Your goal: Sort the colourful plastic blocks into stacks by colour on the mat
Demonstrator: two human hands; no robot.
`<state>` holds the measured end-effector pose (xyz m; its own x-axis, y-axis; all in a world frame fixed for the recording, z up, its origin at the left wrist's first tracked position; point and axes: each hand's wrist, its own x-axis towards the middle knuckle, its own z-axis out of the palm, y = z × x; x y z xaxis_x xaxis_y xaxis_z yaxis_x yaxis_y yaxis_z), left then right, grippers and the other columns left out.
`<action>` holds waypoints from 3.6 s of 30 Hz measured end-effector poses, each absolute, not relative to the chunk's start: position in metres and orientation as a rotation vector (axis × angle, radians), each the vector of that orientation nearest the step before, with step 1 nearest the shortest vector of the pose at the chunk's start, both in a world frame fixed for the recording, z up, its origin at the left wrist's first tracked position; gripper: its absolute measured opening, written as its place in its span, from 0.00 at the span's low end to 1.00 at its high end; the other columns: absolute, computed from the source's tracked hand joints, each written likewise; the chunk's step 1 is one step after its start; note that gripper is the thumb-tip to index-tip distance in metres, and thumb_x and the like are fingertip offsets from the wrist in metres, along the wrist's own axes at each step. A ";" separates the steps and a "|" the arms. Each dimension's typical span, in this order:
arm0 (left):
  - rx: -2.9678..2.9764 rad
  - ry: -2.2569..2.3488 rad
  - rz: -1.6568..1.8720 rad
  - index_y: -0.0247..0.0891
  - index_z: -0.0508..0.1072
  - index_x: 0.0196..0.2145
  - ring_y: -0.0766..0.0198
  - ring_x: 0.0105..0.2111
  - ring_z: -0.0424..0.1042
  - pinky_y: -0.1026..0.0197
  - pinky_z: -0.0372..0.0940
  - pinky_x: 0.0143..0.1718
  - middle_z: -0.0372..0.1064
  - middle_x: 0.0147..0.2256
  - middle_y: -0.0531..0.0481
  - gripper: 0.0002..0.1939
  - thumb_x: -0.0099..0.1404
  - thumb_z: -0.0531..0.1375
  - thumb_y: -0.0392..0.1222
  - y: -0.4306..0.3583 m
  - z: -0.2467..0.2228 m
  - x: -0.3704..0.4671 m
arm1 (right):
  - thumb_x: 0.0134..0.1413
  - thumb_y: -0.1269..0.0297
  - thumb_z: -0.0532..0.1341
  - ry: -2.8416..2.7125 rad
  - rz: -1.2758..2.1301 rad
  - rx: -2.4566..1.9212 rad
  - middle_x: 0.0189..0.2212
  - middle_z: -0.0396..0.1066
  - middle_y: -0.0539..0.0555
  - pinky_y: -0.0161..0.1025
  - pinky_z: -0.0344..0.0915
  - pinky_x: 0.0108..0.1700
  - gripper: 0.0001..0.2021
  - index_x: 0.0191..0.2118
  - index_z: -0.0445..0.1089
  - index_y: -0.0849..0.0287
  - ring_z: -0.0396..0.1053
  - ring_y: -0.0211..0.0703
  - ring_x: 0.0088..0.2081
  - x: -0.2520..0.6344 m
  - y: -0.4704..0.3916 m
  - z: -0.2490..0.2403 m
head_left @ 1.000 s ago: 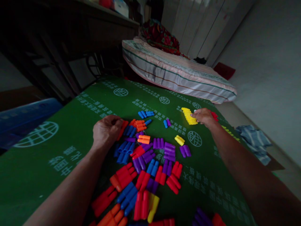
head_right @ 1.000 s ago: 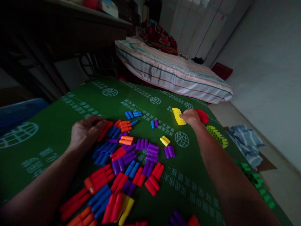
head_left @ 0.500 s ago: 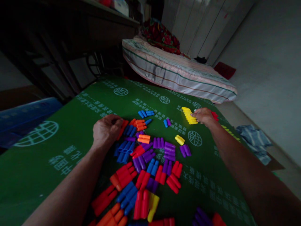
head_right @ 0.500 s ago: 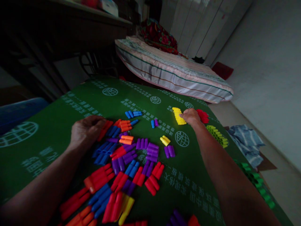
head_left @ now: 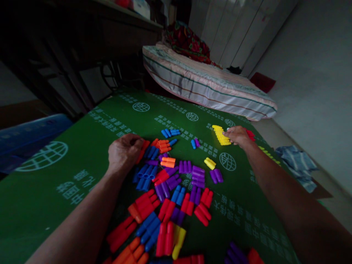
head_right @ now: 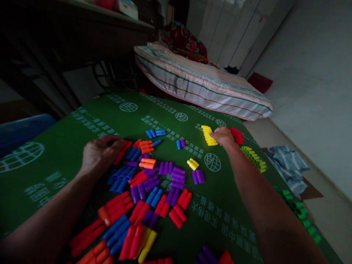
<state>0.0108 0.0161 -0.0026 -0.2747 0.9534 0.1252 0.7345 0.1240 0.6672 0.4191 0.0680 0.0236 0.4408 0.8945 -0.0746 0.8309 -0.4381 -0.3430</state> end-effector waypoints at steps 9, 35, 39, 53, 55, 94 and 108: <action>1.613 2.063 0.924 0.40 0.76 0.37 0.59 0.36 0.72 0.60 0.63 0.37 0.75 0.34 0.48 0.20 0.55 0.51 0.51 0.015 -0.001 0.012 | 0.50 0.50 0.64 -1.472 0.373 -2.443 0.29 0.78 0.53 0.32 0.62 0.22 0.17 0.40 0.76 0.57 0.71 0.38 0.23 0.419 0.068 0.023; 1.592 2.021 0.975 0.39 0.75 0.36 0.60 0.33 0.70 0.60 0.61 0.35 0.73 0.32 0.49 0.20 0.54 0.51 0.51 0.016 -0.004 0.011 | 0.50 0.56 0.63 -1.577 0.102 -2.470 0.33 0.78 0.57 0.37 0.66 0.35 0.13 0.38 0.77 0.59 0.74 0.45 0.35 0.412 0.057 0.040; 1.591 2.020 0.980 0.39 0.75 0.36 0.60 0.32 0.70 0.60 0.61 0.35 0.74 0.32 0.48 0.19 0.54 0.51 0.51 0.017 -0.005 0.011 | 0.51 0.57 0.63 -1.628 0.046 -2.429 0.40 0.77 0.61 0.40 0.67 0.41 0.16 0.42 0.76 0.61 0.73 0.49 0.41 0.394 0.045 0.050; 1.584 2.017 0.998 0.38 0.76 0.37 0.63 0.31 0.69 0.62 0.62 0.34 0.75 0.33 0.48 0.18 0.55 0.53 0.48 0.016 -0.006 0.015 | 0.54 0.64 0.62 -2.360 0.916 -1.365 0.31 0.76 0.48 0.33 0.66 0.34 0.11 0.45 0.74 0.54 0.71 0.36 0.31 0.280 -0.139 0.055; 1.580 2.026 0.989 0.37 0.76 0.37 0.64 0.31 0.69 0.62 0.61 0.33 0.75 0.34 0.48 0.18 0.56 0.53 0.48 0.015 -0.006 0.016 | 0.57 0.65 0.61 -2.490 0.811 -1.279 0.33 0.76 0.48 0.34 0.66 0.37 0.08 0.42 0.73 0.53 0.72 0.37 0.34 0.264 -0.162 0.054; 1.613 2.033 0.956 0.37 0.76 0.38 0.61 0.35 0.70 0.61 0.61 0.37 0.75 0.36 0.48 0.19 0.55 0.53 0.48 0.018 -0.003 0.014 | 0.47 0.72 0.59 -1.583 0.954 -1.524 0.24 0.72 0.46 0.30 0.68 0.30 0.12 0.38 0.74 0.55 0.70 0.34 0.26 0.274 -0.206 0.026; 1.584 2.025 0.989 0.37 0.76 0.39 0.63 0.30 0.68 0.61 0.61 0.33 0.75 0.35 0.47 0.18 0.56 0.54 0.48 0.015 -0.003 0.016 | 0.55 0.74 0.54 -2.259 0.349 -1.531 0.46 0.73 0.58 0.42 0.71 0.48 0.19 0.51 0.69 0.55 0.71 0.45 0.47 0.273 -0.210 0.019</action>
<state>0.0159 0.0150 -0.0031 -0.2892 0.9497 0.1202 0.6790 0.1150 0.7251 0.2732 -0.2099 0.0194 -0.3284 0.9278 0.1770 0.8313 0.3728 -0.4122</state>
